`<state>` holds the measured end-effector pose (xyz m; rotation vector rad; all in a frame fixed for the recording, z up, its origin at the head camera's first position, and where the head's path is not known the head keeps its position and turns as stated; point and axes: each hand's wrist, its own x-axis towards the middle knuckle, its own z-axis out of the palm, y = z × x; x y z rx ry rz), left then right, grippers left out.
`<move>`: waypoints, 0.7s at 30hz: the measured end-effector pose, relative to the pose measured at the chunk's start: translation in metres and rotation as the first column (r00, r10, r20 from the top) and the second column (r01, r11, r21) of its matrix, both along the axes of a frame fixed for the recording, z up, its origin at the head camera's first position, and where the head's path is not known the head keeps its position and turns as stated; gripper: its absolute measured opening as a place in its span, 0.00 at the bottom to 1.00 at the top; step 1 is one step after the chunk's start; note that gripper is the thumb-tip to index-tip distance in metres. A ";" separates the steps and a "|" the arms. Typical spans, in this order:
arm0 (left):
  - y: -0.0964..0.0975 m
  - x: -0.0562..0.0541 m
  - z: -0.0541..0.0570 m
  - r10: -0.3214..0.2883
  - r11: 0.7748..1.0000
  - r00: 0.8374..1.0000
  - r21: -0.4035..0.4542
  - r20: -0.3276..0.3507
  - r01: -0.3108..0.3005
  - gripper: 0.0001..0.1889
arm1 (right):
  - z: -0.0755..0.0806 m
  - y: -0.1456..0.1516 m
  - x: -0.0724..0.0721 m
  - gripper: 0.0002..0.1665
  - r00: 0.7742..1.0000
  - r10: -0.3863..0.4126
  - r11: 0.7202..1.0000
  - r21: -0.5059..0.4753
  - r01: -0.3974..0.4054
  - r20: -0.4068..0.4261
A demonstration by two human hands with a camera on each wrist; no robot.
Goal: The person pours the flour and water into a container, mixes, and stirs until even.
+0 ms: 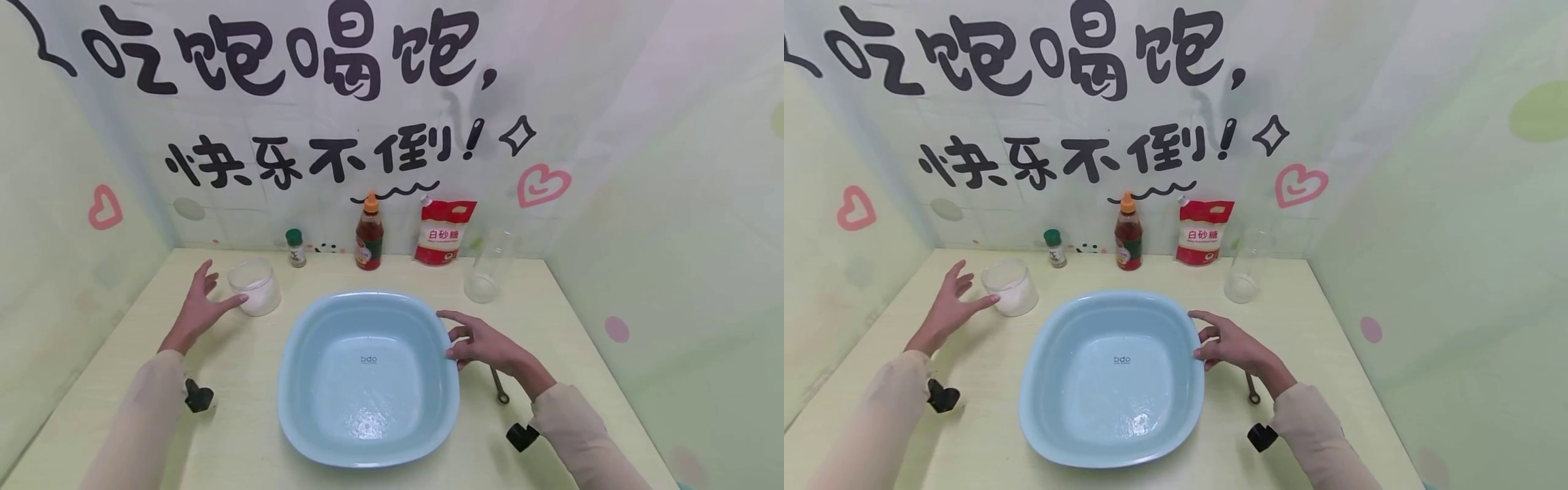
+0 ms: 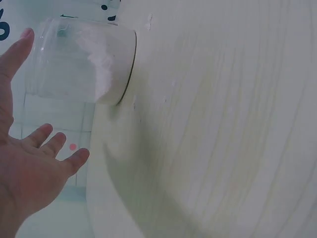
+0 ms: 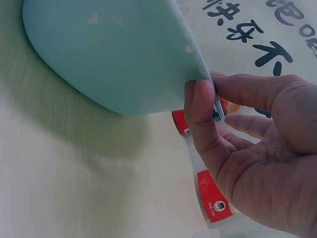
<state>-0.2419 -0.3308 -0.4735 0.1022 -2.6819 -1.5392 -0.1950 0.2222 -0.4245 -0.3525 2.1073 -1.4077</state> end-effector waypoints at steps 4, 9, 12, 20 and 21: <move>0.006 -0.010 -0.008 -0.013 0.998 0.998 0.058 0.062 0.009 0.65 | 0.000 0.000 0.001 0.45 1.000 -0.001 1.000 -0.005 0.001 0.001; 0.014 -0.018 -0.017 -0.008 0.998 0.991 0.058 0.132 0.000 0.66 | -0.002 0.001 0.000 0.45 1.000 0.002 1.000 -0.010 -0.002 0.004; 0.020 -0.021 -0.020 0.002 0.999 0.989 0.035 0.148 -0.008 0.67 | -0.002 0.002 0.000 0.45 1.000 0.003 1.000 -0.009 -0.003 0.006; 0.032 -0.028 -0.029 0.079 0.993 0.995 0.089 0.063 -0.084 0.66 | -0.002 0.002 -0.003 0.46 1.000 0.011 1.000 -0.003 -0.011 0.002; 0.033 -0.029 -0.029 0.089 0.991 0.995 0.093 0.050 -0.093 0.66 | -0.002 0.001 -0.003 0.46 1.000 0.012 1.000 -0.001 -0.012 0.002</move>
